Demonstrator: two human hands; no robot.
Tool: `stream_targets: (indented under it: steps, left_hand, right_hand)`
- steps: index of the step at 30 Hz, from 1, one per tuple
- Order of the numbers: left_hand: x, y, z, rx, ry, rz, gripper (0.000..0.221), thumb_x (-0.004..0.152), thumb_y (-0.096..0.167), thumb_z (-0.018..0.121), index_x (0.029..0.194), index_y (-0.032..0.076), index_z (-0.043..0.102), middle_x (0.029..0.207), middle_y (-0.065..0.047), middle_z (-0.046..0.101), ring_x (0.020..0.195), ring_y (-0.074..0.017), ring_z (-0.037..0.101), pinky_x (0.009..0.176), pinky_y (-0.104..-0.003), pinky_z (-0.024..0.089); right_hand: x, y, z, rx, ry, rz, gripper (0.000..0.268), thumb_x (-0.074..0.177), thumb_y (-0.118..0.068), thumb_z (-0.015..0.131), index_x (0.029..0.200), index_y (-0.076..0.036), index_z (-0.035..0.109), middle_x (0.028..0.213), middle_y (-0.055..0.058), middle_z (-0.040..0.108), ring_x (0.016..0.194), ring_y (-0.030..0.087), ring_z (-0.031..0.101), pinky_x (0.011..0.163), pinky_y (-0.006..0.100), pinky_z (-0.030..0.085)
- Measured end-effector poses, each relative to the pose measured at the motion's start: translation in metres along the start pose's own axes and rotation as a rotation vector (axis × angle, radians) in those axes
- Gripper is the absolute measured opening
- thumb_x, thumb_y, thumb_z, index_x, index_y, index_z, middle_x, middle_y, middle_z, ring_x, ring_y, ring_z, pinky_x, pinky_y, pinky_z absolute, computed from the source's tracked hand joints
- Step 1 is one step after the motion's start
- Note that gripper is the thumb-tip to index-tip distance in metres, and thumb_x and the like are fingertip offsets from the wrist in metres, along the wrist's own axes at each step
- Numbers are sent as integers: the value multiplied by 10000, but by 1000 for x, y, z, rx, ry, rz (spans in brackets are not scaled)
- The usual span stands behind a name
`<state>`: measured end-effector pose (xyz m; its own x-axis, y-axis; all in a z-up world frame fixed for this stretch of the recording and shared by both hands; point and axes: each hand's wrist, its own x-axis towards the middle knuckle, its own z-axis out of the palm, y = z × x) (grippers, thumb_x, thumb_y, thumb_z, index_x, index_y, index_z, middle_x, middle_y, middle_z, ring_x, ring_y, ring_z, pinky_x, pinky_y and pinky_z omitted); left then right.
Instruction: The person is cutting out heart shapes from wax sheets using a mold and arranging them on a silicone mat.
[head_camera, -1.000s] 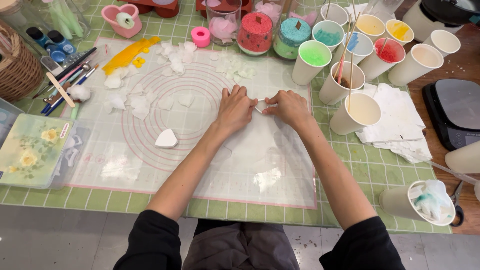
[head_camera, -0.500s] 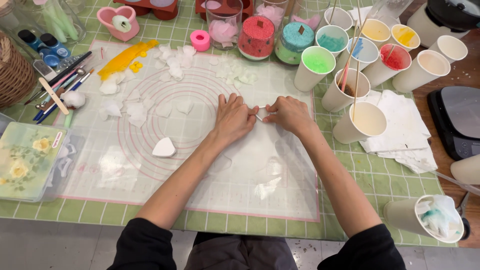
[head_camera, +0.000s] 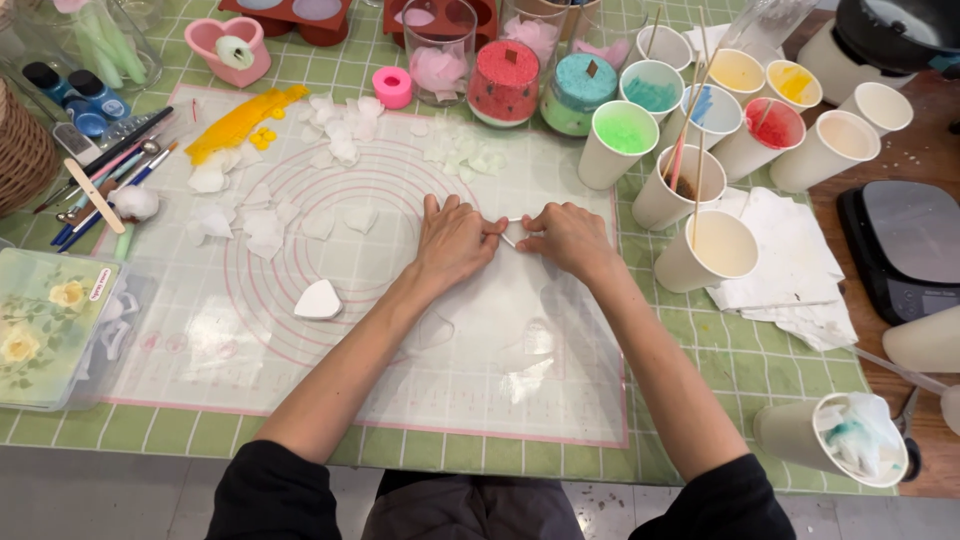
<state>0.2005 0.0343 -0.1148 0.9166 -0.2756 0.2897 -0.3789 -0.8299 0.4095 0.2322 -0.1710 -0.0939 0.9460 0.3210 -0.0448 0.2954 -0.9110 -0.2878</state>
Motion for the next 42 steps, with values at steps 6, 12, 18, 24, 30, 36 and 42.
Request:
stream_targets:
  steps: [6,12,18,24,30,36,42]
  left_hand:
    - [9,0,15,189,-61,17,308,970,311,684,795,83,795,892,-124,726,995,-253,597,911,-442,351]
    - [38,7,10,69,-104,39,426,625,350,922,871,51,746,1036,-163,697,1080,-328,582,942,-458,432]
    - [58,-6,53,-57,-126,102,306,653,87,832,934,19,731,1057,-184,710,1023,-345,674,865,-443,555]
    - [56,12,35,65,-245,127,316,629,135,870,859,-22,722,1023,-222,699,987,-376,689,855,-433,571]
    - [67,5,38,46,-291,132,365,614,137,870,914,-3,717,1011,-209,704,996,-378,670,841,-443,557]
    - [71,3,27,-60,-329,99,489,589,153,899,1011,29,685,1028,-175,682,1015,-336,640,820,-420,546]
    - [76,10,8,-66,-463,17,461,616,196,892,994,48,673,1042,-143,696,1023,-293,663,826,-395,558]
  right_hand:
    - [-5,-5,-1,-92,-36,-34,432,801,-473,805,1161,-235,789,1007,111,759,1014,286,697,853,449,537]
    - [-37,17,-14,293,229,-7,543,892,-500,720,1309,-153,706,958,158,755,889,312,734,787,437,562]
    - [-74,63,-11,242,114,86,569,908,-475,725,1314,-78,679,904,186,743,791,295,725,722,434,556]
    - [-100,30,-33,290,-107,297,871,835,-577,712,1534,-103,495,882,226,740,826,334,729,754,465,557]
    - [-91,50,-12,126,-265,237,1449,472,-692,894,1625,-113,233,1130,191,731,1116,319,693,970,411,535]
    - [-104,31,-26,26,-332,162,1632,424,-558,972,1653,-151,-22,1235,198,681,1216,350,631,1041,426,489]
    - [-106,31,-25,2,-343,144,1635,437,-536,991,1647,-187,-52,1272,212,655,1245,365,607,1062,436,470]
